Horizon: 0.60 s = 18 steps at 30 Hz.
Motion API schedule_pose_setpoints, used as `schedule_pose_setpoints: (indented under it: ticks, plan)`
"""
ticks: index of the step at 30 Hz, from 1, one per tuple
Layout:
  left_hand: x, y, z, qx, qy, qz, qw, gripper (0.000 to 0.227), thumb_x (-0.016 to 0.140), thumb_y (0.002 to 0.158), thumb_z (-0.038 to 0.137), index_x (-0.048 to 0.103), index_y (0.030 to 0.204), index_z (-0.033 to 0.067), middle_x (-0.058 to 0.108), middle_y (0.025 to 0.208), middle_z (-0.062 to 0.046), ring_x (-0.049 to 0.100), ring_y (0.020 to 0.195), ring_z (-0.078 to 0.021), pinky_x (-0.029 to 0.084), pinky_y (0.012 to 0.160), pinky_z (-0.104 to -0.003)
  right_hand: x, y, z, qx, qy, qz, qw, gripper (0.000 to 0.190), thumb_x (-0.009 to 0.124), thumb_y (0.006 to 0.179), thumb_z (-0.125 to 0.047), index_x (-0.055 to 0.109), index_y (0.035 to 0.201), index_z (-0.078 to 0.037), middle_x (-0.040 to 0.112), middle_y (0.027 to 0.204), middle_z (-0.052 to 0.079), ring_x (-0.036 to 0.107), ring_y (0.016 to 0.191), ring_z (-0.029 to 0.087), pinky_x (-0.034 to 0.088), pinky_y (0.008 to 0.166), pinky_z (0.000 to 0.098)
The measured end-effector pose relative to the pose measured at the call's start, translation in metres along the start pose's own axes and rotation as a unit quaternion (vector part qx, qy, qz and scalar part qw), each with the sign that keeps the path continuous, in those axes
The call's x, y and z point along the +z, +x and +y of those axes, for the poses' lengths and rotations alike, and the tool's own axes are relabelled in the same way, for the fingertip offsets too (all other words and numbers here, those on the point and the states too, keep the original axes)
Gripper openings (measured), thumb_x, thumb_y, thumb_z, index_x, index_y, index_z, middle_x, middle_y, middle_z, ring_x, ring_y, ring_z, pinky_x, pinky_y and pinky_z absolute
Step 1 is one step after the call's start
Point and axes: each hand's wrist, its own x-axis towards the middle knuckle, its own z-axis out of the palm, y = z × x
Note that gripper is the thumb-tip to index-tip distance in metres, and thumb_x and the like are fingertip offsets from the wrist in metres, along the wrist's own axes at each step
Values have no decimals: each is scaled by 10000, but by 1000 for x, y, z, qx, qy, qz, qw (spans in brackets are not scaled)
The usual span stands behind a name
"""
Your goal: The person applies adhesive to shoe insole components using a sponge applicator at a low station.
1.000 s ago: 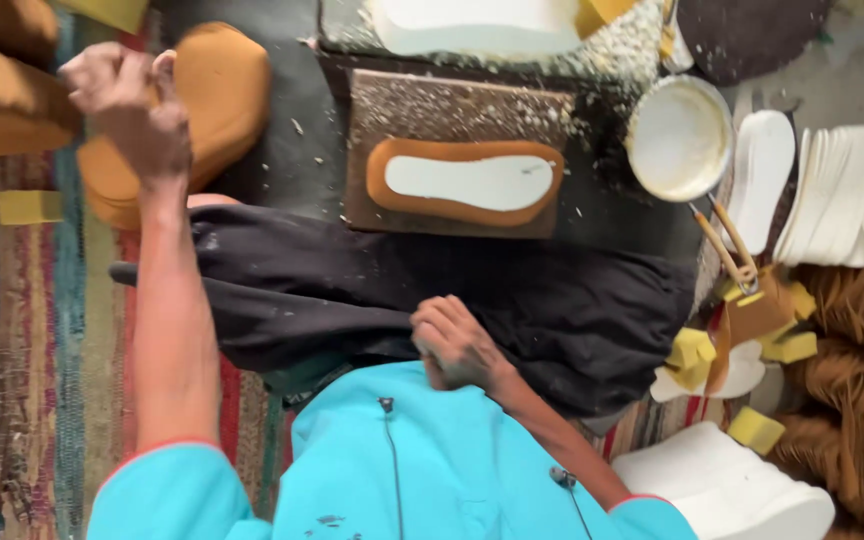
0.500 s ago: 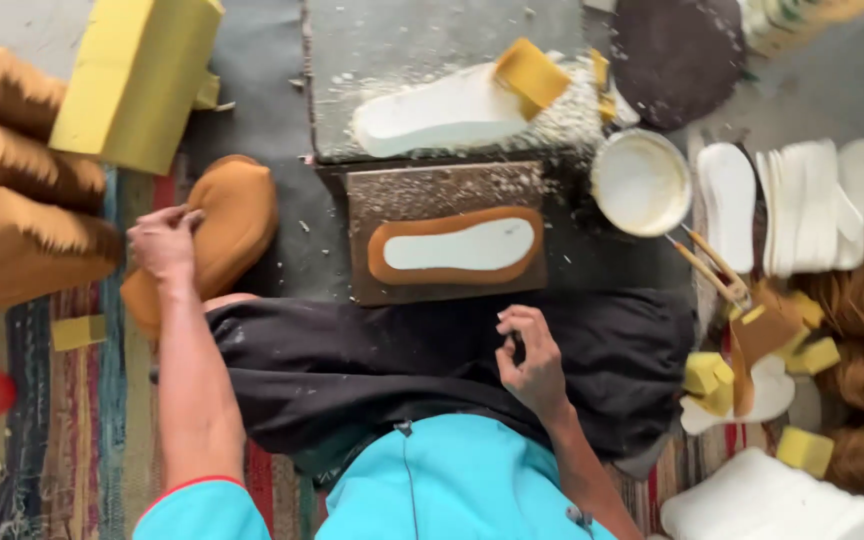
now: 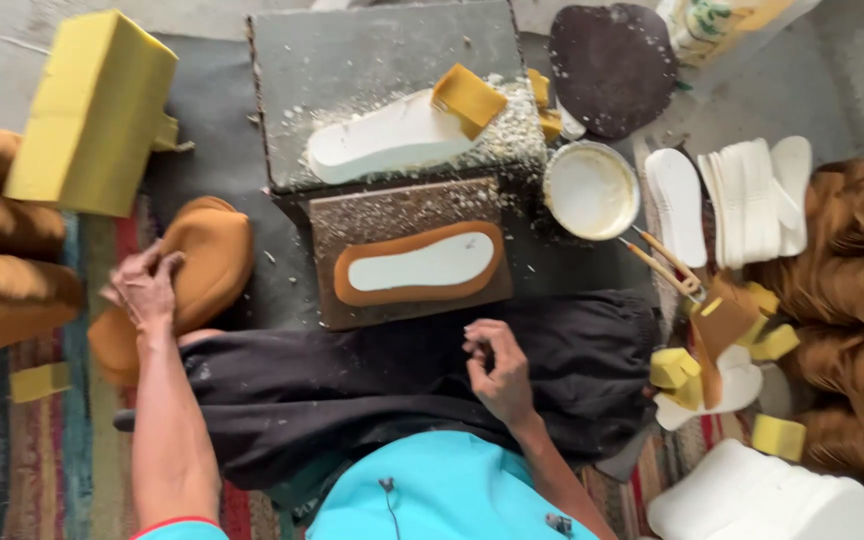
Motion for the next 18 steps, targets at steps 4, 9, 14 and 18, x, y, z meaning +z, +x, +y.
schedule_pose_setpoints:
  ticks: [4, 9, 14, 18]
  plan:
    - [2, -24, 19, 172, 288, 230, 914, 280, 678, 971, 191, 755, 1240, 191, 724, 1290, -47, 570, 1277, -267, 268, 1159, -518, 8, 13, -15, -28, 11, -32, 999, 322, 583, 788, 156, 584, 1050, -32, 630, 1131, 118, 618, 778, 175, 530, 690, 286]
    - [-20, -43, 38, 267, 360, 243, 860, 319, 604, 1030, 58, 716, 1325, 105, 681, 1310, -58, 547, 1252, -235, 356, 1170, -441, 24, 34, -42, -67, 2, -50, 996, 331, 608, 794, 139, 587, 1074, -35, 630, 1154, 132, 638, 816, 215, 541, 721, 310]
    - [-59, -71, 87, 336, 336, 235, 848, 364, 619, 1035, 62, 687, 1387, 127, 693, 1290, -83, 652, 1168, -241, 513, 1020, -364, 54, 52, -69, -138, -11, -87, 987, 357, 710, 858, 71, 601, 1166, -71, 632, 1234, 118, 678, 1116, 317, 573, 929, 399]
    - [-65, -101, 174, 460, 266, 116, 839, 290, 644, 1005, 54, 661, 1270, 171, 630, 1001, -54, 650, 903, -219, 542, 802, -380, 51, 101, -123, -207, -12, -113, 972, 500, 797, 839, -44, 575, 1286, -53, 575, 1378, 147, 606, 1249, 365, 511, 1055, 452]
